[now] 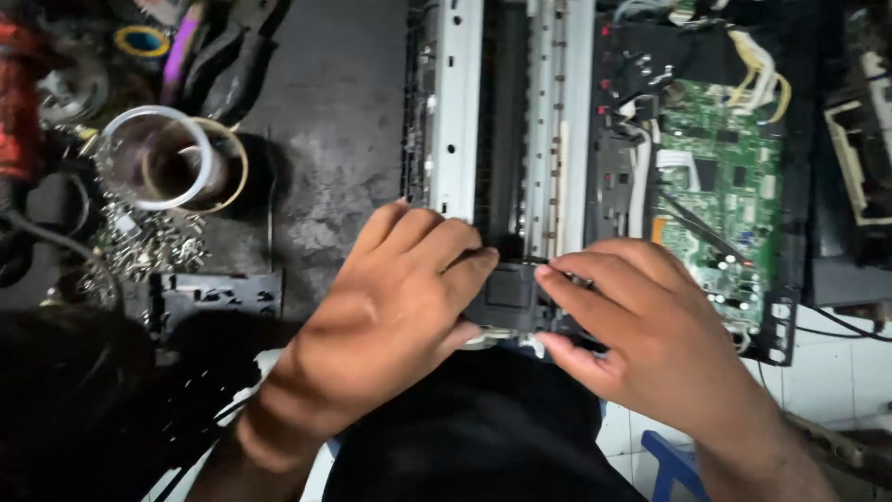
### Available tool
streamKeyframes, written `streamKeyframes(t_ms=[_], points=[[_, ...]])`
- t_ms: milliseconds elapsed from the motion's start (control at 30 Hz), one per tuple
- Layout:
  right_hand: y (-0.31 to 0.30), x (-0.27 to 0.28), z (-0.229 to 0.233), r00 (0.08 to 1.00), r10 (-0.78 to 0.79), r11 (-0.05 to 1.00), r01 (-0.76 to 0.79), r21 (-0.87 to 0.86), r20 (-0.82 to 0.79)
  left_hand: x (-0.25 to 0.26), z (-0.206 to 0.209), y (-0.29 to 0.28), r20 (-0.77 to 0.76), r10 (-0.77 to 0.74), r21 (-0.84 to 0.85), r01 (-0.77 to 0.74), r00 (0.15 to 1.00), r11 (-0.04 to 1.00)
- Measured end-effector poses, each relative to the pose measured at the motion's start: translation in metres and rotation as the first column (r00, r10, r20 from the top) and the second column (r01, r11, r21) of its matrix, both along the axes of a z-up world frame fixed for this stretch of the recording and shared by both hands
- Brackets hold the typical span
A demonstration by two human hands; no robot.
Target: The person works on a disassembled electronic device, likely a printer, placed on their lap. They manipulate the internal components, specifically handling a green circuit board and connecting or adjusting white ribbon cables and other wires.
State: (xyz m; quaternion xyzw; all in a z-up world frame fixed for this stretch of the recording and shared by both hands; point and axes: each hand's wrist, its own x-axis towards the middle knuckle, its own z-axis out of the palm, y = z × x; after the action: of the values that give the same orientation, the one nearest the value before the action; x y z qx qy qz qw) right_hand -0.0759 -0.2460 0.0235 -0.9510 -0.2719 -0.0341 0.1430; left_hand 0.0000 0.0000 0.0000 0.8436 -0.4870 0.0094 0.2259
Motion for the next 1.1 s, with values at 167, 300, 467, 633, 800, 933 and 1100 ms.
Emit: streamKeyframes(t_ms=[167,300,467,633,800,933,1100], points=[[-0.005,0.003,0.006,1.0,0.009,0.996,-0.01,-0.09,-0.01,-0.001,-0.009,-0.002,0.013,0.027,0.021,-0.027,1.0,0.999],[-0.004,0.005,0.008,1.0,0.022,0.989,-0.023,-0.144,-0.004,0.001,-0.01,0.002,-0.055,0.025,0.032,-0.023,0.998,0.999],[-0.004,0.01,0.014,0.999,0.027,0.974,-0.031,-0.225,-0.021,-0.001,-0.007,0.0,-0.041,0.061,0.021,-0.06,0.997,0.998],[-0.003,0.016,0.01,0.997,0.068,0.975,-0.075,-0.211,-0.04,0.0,-0.002,-0.002,-0.092,0.069,0.066,-0.063,0.993,0.996],[-0.005,0.012,-0.002,0.998,0.064,0.969,-0.061,-0.239,0.004,-0.005,-0.006,-0.007,0.038,0.135,-0.013,-0.134,0.99,0.991],[-0.002,0.014,-0.005,0.999,0.034,0.967,-0.042,-0.251,-0.037,-0.005,-0.007,-0.008,0.073,0.14,0.012,-0.141,0.988,0.99],[0.002,0.02,0.001,1.0,0.014,0.945,-0.013,-0.327,0.002,-0.007,-0.012,-0.013,0.1,0.214,0.112,-0.225,0.972,0.968]])
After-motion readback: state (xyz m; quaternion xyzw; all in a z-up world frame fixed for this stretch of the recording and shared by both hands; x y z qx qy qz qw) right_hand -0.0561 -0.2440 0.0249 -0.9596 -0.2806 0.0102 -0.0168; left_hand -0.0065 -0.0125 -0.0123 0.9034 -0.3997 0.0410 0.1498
